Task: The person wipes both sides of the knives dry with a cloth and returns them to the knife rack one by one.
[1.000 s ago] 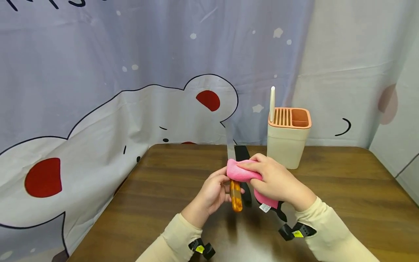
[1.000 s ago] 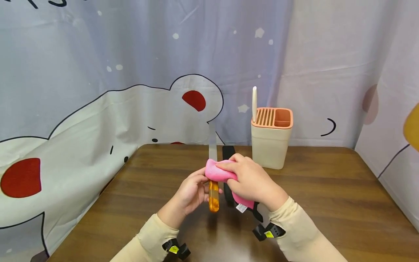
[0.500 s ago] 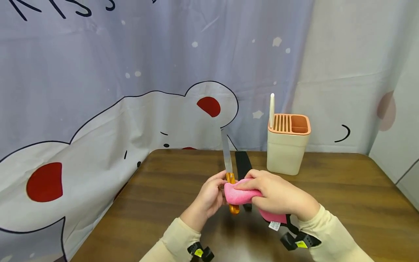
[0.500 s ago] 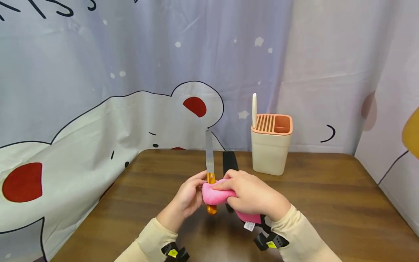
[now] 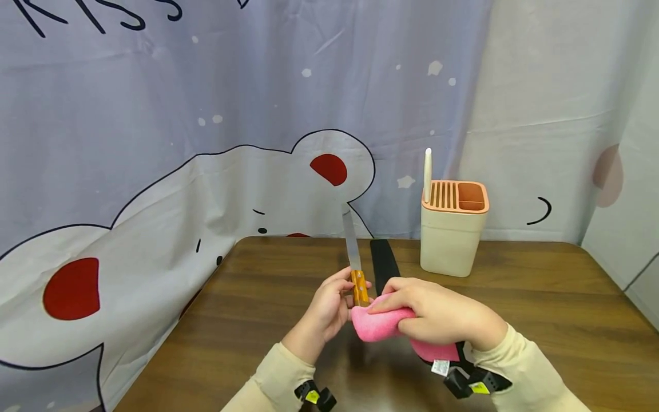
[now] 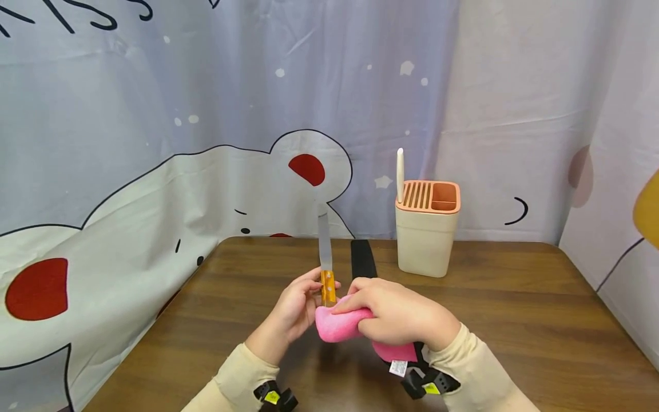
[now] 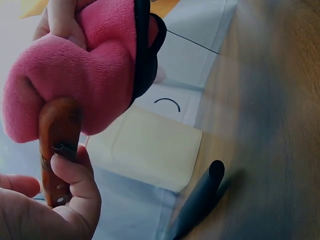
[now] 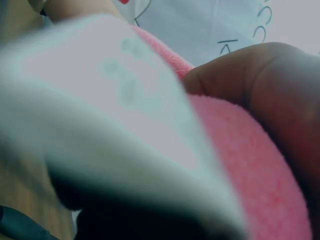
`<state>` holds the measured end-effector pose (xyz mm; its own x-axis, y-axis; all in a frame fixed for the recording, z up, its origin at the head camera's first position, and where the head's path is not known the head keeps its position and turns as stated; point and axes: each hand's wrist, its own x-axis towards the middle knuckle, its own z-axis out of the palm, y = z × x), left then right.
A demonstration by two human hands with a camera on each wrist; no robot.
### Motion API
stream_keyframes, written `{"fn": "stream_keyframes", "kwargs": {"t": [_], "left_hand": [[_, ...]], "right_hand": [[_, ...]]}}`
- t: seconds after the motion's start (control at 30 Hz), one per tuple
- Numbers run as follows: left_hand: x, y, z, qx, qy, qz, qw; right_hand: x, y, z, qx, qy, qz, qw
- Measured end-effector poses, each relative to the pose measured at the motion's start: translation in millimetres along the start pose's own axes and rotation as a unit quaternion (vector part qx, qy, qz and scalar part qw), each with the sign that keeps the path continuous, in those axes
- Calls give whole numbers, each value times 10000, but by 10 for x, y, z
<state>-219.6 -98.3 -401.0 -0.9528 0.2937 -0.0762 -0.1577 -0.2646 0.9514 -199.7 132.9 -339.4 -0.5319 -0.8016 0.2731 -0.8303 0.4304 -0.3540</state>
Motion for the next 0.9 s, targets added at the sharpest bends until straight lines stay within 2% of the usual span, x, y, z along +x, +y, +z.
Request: {"fn": "stream_keyframes", "kwargs": {"t": [0.17,0.27,0.4,0.6,0.9], "left_hand": [[6,0,36,-114,2,-94,9999],[-7,-3,64,-1,-69,-86,9999],[-33,1,103,218,-252,-3,9994],[-79,0,149,259,-408,7,9988],[-66,13,145,247,-412,-10,9988]], "right_hand": [[1,73,-66,125,684,36,9976],[23,116,-72,141,1217,363,9918],[57,166,-31,-23,1663,824,9826],[103,200,86,-438,1806,1336,9734],[142,160,131,-695,1497,1430,9759]]}}
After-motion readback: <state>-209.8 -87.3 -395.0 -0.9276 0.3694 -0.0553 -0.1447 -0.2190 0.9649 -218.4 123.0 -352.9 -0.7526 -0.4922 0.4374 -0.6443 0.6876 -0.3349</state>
